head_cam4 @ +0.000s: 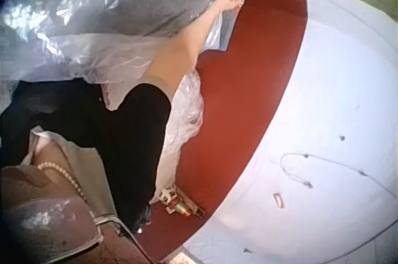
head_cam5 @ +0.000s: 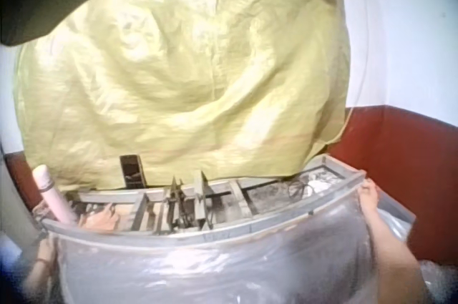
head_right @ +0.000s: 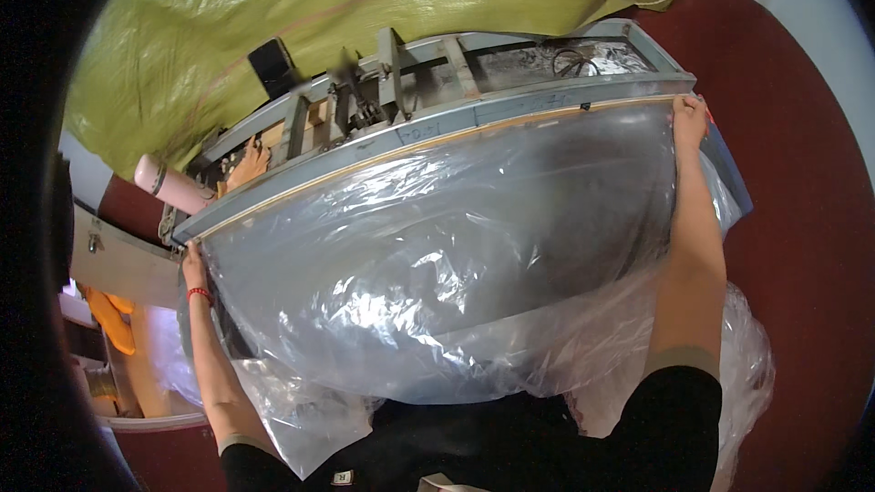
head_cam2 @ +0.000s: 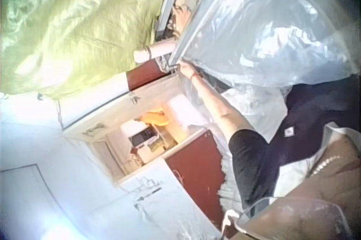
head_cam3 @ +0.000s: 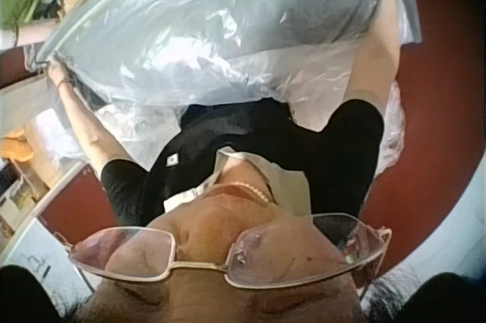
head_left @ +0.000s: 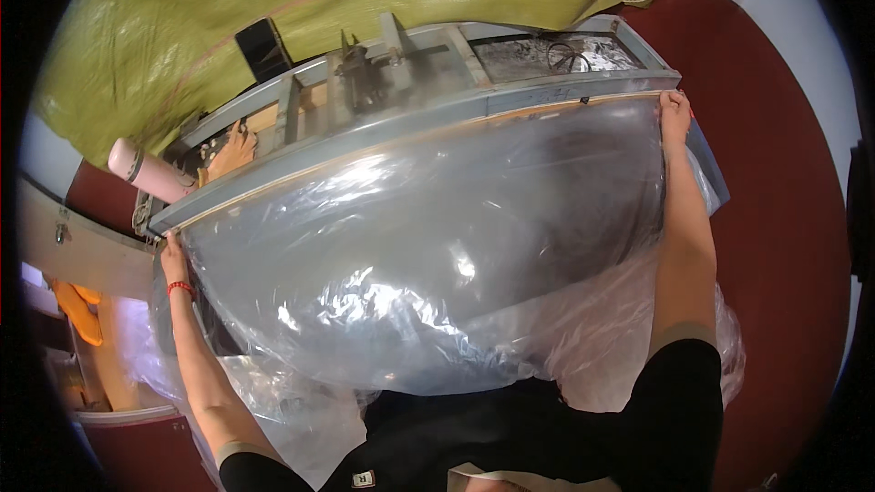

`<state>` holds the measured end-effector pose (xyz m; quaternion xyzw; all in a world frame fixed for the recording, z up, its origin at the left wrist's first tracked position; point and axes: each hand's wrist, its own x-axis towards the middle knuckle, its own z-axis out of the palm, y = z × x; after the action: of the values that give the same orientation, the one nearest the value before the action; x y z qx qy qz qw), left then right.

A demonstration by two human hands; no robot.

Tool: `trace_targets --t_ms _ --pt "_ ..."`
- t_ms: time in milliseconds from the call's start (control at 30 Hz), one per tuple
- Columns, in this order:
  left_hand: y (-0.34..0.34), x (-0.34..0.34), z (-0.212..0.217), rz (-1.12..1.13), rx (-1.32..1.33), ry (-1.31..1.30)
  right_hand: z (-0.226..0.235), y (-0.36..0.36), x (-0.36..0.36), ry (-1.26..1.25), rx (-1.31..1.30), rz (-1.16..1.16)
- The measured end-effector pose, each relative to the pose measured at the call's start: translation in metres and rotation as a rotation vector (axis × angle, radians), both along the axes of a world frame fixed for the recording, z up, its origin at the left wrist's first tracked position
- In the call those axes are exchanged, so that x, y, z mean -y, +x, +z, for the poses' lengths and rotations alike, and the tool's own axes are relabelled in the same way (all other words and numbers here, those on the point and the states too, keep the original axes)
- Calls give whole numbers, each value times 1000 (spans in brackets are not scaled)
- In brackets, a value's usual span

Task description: Manually adjusting, stretching, and folding large plastic sheets on a mechanical workbench.

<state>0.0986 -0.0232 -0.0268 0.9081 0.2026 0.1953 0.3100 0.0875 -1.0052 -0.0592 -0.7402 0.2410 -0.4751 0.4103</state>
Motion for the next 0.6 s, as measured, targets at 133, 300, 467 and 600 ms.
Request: trace_targets --t_ms 133,300,467,600 --pt "-34 -28 17 -63 -166 -34 18 -27 -7 -258 -194 43" --pt "-77 88 49 -334 -81 -404 56 -147 10 -371 -371 -342" --pt "-112 208 81 -627 51 -813 92 -193 -9 -265 -646 -909" --pt "-142 254 111 -665 -64 -902 112 -124 -120 -363 -73 107"
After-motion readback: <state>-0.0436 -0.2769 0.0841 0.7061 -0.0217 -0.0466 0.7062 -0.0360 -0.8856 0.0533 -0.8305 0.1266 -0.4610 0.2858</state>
